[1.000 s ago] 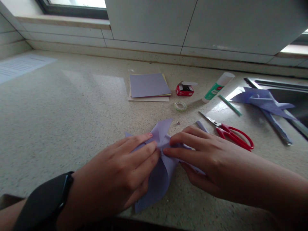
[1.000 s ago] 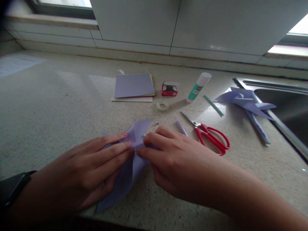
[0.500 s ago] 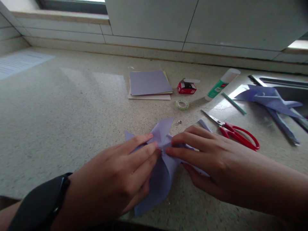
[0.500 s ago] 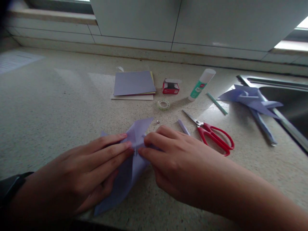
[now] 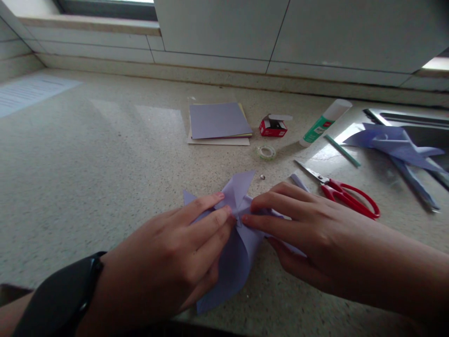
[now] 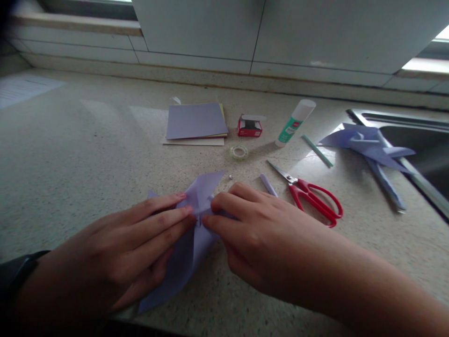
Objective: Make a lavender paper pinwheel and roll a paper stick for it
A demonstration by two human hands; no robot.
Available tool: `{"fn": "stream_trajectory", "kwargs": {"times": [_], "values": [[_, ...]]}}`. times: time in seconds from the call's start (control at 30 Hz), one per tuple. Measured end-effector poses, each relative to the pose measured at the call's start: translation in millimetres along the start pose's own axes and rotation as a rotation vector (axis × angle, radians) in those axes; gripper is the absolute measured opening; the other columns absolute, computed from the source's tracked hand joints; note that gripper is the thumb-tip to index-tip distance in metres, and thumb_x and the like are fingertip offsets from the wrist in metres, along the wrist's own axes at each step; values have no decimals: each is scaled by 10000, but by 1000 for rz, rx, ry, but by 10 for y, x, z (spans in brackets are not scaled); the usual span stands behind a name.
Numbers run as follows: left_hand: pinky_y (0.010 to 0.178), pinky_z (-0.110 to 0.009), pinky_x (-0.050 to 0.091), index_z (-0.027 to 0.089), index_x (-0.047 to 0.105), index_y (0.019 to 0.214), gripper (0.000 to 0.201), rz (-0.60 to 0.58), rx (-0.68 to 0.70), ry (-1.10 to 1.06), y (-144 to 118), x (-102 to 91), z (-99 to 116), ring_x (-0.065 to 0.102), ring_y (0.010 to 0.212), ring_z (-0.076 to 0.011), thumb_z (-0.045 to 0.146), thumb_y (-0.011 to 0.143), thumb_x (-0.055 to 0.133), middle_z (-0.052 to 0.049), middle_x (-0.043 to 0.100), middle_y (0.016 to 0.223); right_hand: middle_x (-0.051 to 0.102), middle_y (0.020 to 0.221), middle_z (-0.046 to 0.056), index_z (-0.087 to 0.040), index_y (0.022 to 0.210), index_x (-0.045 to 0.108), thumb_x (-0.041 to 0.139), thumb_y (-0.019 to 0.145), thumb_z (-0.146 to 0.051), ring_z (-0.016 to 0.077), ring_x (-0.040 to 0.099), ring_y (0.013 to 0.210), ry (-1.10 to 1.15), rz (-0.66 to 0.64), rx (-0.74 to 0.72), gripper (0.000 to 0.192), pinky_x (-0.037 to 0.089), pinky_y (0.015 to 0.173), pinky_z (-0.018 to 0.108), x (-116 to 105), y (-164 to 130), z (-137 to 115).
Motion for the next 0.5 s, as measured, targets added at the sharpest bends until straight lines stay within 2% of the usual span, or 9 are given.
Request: {"fn": "stream_trajectory", "kwargs": {"times": [0.2,0.5], "values": [[1102,-485,522,67,587,1361,409,-49,-33,-1,2,40,-19,542,1328,-341,180,980,489,-129,635,1389,687,1166,91,-189,1276,646,568,900,-178,288,590,1056,-29,-1,-18,384,539,856,444,12,0,-4],[1083,-475,528,69,623,1295,356,-20,-16,6,20,8,-9,569,1286,-328,185,981,503,-125,666,1337,655,1185,108,-206,1350,594,554,904,-171,288,579,1061,-34,-17,-18,450,530,845,441,53,10,1]]}}
Point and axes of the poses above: each hand's wrist, its own y-axis towards the middle knuckle, its own x-axis out of the palm, z = x × y, the point moved 9 cm from there along y, towards the middle knuckle
